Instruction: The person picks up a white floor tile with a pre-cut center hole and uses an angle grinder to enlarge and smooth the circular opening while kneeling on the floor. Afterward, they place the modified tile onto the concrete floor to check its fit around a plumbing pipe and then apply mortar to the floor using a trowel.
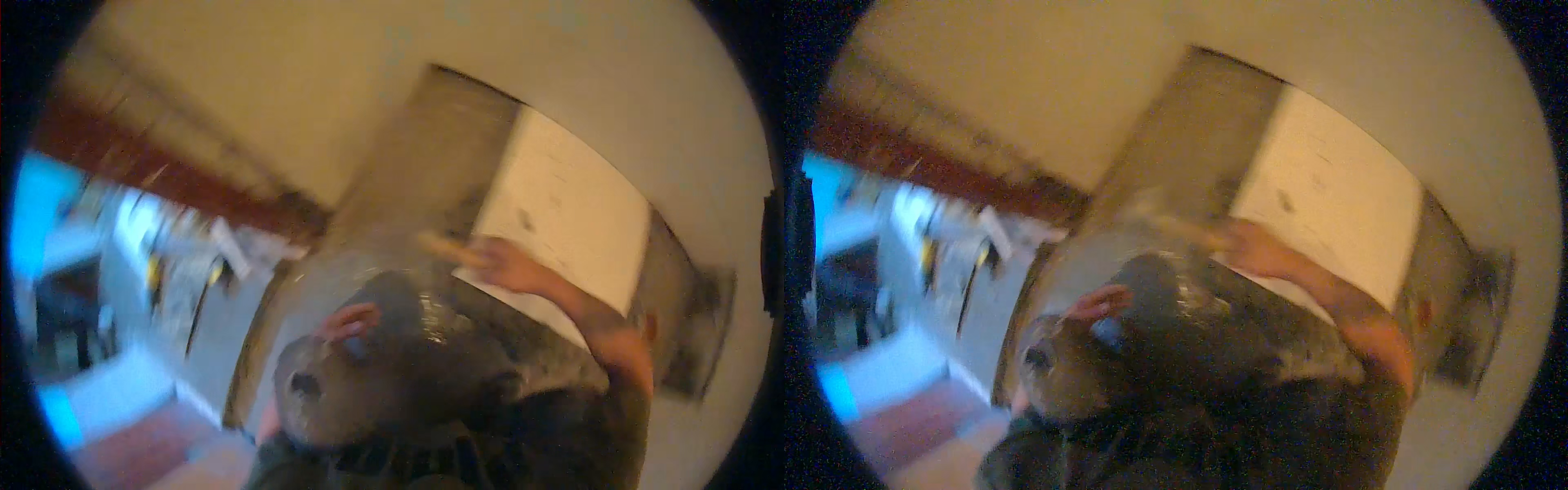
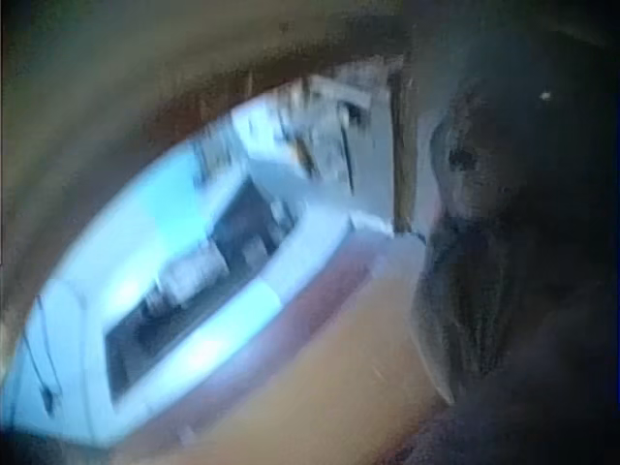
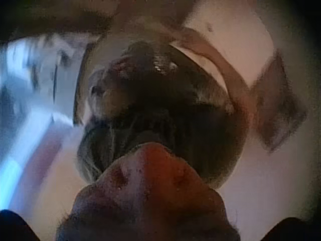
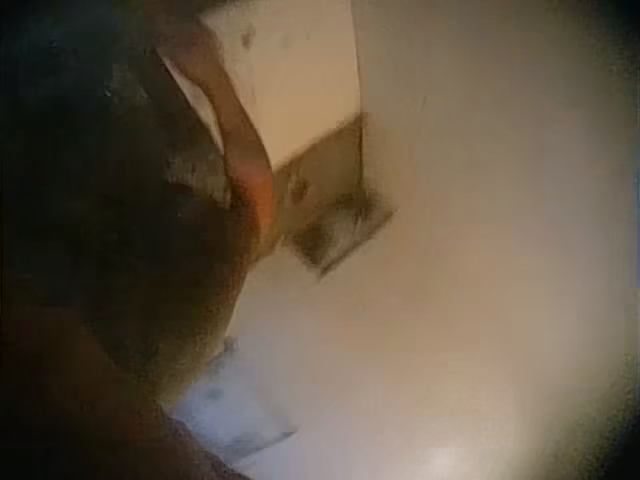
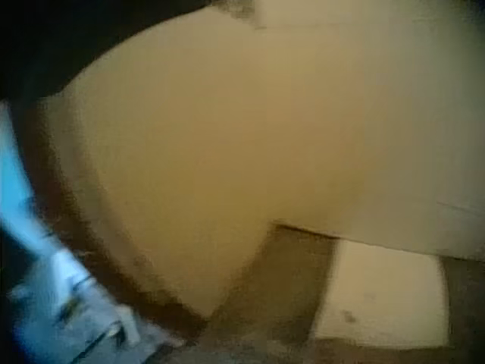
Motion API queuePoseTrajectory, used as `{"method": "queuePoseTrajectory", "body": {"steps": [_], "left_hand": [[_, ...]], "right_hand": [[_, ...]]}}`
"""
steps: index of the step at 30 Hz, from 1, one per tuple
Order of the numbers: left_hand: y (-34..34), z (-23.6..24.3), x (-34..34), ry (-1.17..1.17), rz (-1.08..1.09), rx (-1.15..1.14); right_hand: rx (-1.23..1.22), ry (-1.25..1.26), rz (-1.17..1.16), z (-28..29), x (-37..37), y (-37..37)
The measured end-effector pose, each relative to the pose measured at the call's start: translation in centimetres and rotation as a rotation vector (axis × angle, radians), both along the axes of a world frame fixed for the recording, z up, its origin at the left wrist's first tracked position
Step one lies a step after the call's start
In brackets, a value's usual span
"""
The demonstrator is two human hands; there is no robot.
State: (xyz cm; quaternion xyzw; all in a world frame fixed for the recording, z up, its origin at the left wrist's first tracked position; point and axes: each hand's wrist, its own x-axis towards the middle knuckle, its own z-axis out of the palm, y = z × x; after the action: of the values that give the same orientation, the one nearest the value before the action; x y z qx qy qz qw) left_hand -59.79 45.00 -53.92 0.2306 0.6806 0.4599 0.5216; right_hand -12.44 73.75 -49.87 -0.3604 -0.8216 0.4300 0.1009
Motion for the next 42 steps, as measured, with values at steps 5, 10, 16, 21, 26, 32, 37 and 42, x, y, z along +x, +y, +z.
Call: {"method": "queuePoseTrajectory", "body": {"steps": [5, 10, 16, 21, 26, 32, 37, 42], "left_hand": [[5.9, -1.0, -2.7, -0.438, -0.008, 0.169], [10.0, -1.9, -9.7, -0.551, 0.070, 0.244], [11.6, -5.4, -30.0, -0.425, 0.016, 0.196], [12.2, -4.3, -28.1, -0.311, -0.027, 0.024], [12.7, -3.3, -21.0, -0.101, -0.086, -0.081], [13.1, 1.0, -10.4, 0.293, -0.378, -0.172], [19.6, 7.3, 2.0, 0.860, -1.248, 0.086], [31.0, 4.9, 12.3, 1.071, -2.134, 0.342]], "right_hand": [[0.248, 0.419, 0.516, 5.0, -23.1, -6.0], [0.228, 0.294, 0.425, 0.9, -30.6, -9.1], [0.486, 0.029, 0.359, 6.5, -17.0, -2.9], [0.224, -0.570, -0.422, 4.4, 9.4, -3.7], [-0.071, -0.683, -1.184, -0.2, 31.7, -17.0], [-0.059, -0.758, -1.379, -14.2, 41.0, -28.9], [-0.102, -0.787, -1.392, -17.9, 43.0, -31.1], [-0.197, -0.801, -1.291, -17.7, 41.2, -26.2]]}}
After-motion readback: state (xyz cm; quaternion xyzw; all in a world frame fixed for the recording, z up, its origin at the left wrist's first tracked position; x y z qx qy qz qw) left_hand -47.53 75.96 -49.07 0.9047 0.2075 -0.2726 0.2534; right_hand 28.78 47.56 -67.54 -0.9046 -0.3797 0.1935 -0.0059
